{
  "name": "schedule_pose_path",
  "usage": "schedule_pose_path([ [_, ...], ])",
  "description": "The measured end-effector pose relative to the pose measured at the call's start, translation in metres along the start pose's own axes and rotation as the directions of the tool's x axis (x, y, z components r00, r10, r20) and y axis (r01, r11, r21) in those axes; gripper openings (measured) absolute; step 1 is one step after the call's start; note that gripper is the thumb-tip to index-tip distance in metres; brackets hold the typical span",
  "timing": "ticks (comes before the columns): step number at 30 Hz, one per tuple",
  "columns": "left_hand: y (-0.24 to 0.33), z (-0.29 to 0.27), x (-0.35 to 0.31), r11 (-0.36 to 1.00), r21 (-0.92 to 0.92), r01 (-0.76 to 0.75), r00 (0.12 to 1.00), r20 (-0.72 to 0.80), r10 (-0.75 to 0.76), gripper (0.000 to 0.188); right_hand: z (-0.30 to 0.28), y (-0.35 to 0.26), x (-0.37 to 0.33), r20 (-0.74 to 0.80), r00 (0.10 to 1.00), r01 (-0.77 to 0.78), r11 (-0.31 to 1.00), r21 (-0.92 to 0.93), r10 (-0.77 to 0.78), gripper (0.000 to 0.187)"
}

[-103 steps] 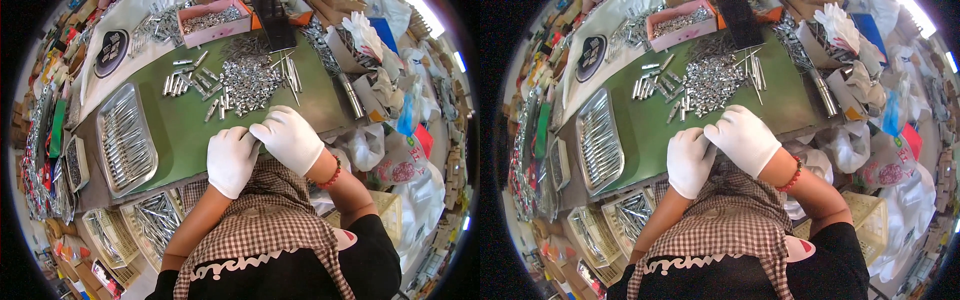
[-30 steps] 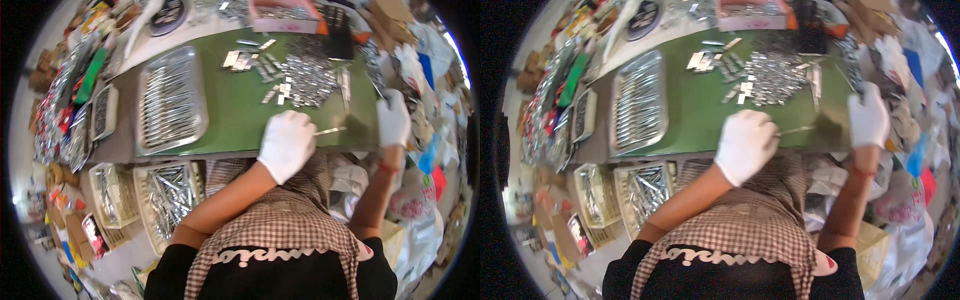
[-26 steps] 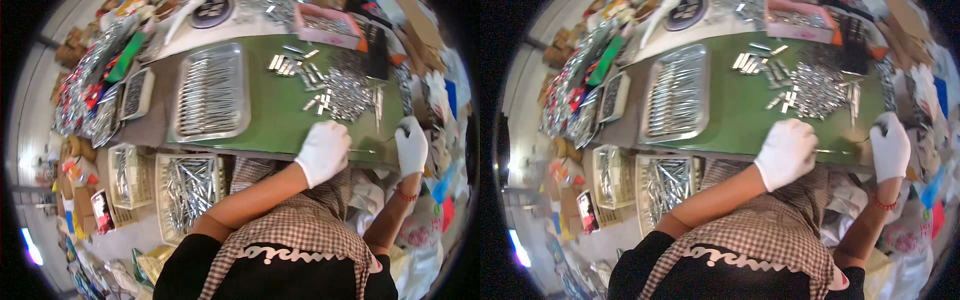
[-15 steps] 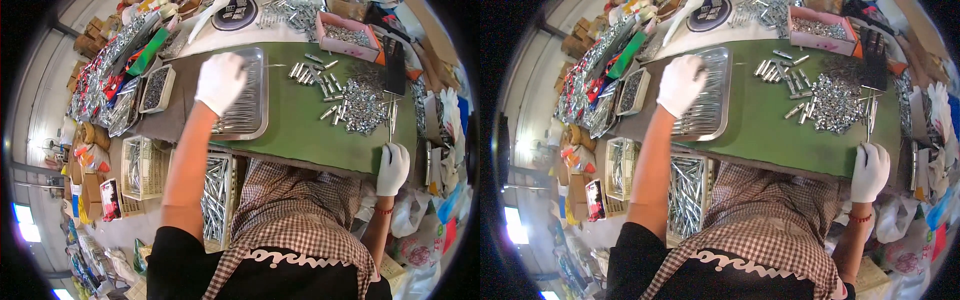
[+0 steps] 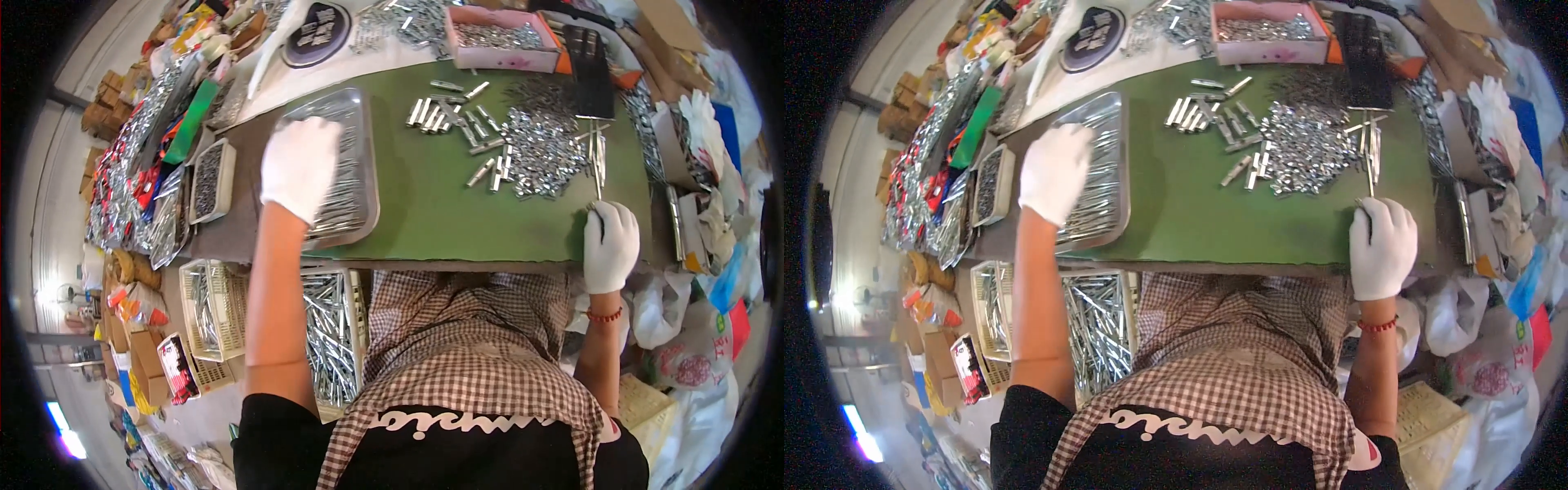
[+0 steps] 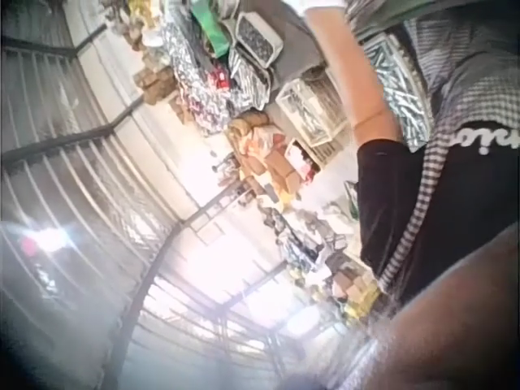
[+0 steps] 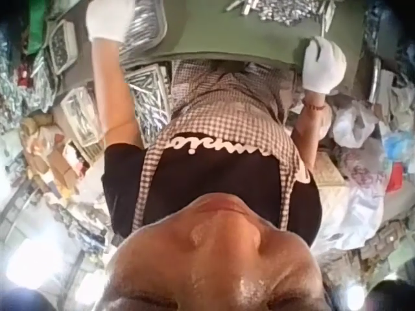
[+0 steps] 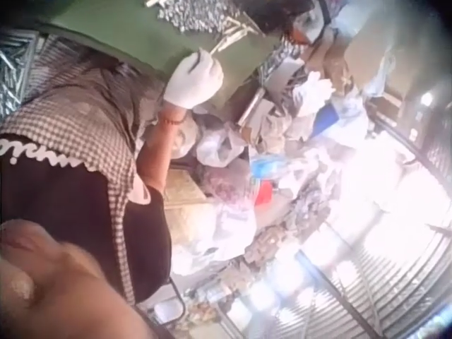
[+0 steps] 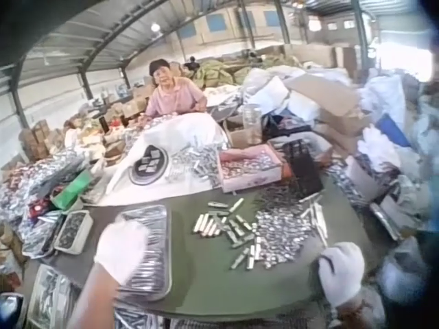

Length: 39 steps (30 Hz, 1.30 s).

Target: Assembling small metal tubes onto rods at a factory workbench.

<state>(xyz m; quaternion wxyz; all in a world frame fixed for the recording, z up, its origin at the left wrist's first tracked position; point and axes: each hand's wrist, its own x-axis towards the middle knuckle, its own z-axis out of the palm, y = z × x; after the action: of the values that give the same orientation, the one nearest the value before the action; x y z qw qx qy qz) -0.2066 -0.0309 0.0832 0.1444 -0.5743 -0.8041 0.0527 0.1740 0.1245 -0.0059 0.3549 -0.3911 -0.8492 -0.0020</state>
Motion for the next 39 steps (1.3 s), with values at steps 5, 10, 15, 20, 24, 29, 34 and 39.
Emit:
schedule_pose_path([
  [5, 0.125, 0.009, -0.008, 0.855, -0.479, -0.201, 0.964, -0.252, 0.085, 0.021, 0.001, -0.002, 0.002, -0.015, 1.000, -0.002, 0.998, 0.066, 0.003, 0.017],
  [10, 0.153, 0.034, 0.001, 0.845, -0.524, -0.112, 0.966, -0.258, -0.032, 0.023, -0.004, 0.000, 0.003, 0.018, 1.000, 0.021, 0.998, 0.061, -0.022, 0.026],
  [15, 0.163, 0.014, -0.015, 0.732, -0.640, -0.234, 0.942, -0.334, 0.009, 0.024, -0.005, -0.001, 0.003, 0.039, 0.996, 0.075, 0.989, 0.127, -0.081, 0.023],
  [20, 0.197, 0.013, -0.043, 0.642, -0.711, -0.285, 0.954, -0.275, 0.118, 0.017, -0.013, -0.010, 0.003, 0.167, 0.948, 0.236, 0.951, 0.201, -0.271, 0.018],
  [24, 0.201, 0.011, -0.046, 0.620, -0.742, -0.254, 0.962, -0.257, 0.087, 0.013, -0.017, -0.015, 0.000, 0.185, 0.953, 0.198, 0.956, 0.217, -0.239, 0.017],
  [29, 0.202, 0.018, -0.046, 0.658, -0.706, -0.262, 0.959, -0.265, 0.098, 0.010, -0.014, -0.019, 0.000, 0.196, 0.953, 0.185, 0.955, 0.230, -0.232, 0.019],
  [34, 0.203, 0.017, -0.046, 0.636, -0.725, -0.266, 0.958, -0.274, 0.088, 0.011, -0.012, -0.019, 0.002, 0.214, 0.948, 0.187, 0.956, 0.225, -0.235, 0.017],
  [39, 0.203, 0.016, -0.047, 0.631, -0.728, -0.270, 0.956, -0.281, 0.086, 0.012, -0.012, -0.019, 0.006, 0.274, 0.924, 0.196, 0.946, 0.259, -0.266, 0.015],
])
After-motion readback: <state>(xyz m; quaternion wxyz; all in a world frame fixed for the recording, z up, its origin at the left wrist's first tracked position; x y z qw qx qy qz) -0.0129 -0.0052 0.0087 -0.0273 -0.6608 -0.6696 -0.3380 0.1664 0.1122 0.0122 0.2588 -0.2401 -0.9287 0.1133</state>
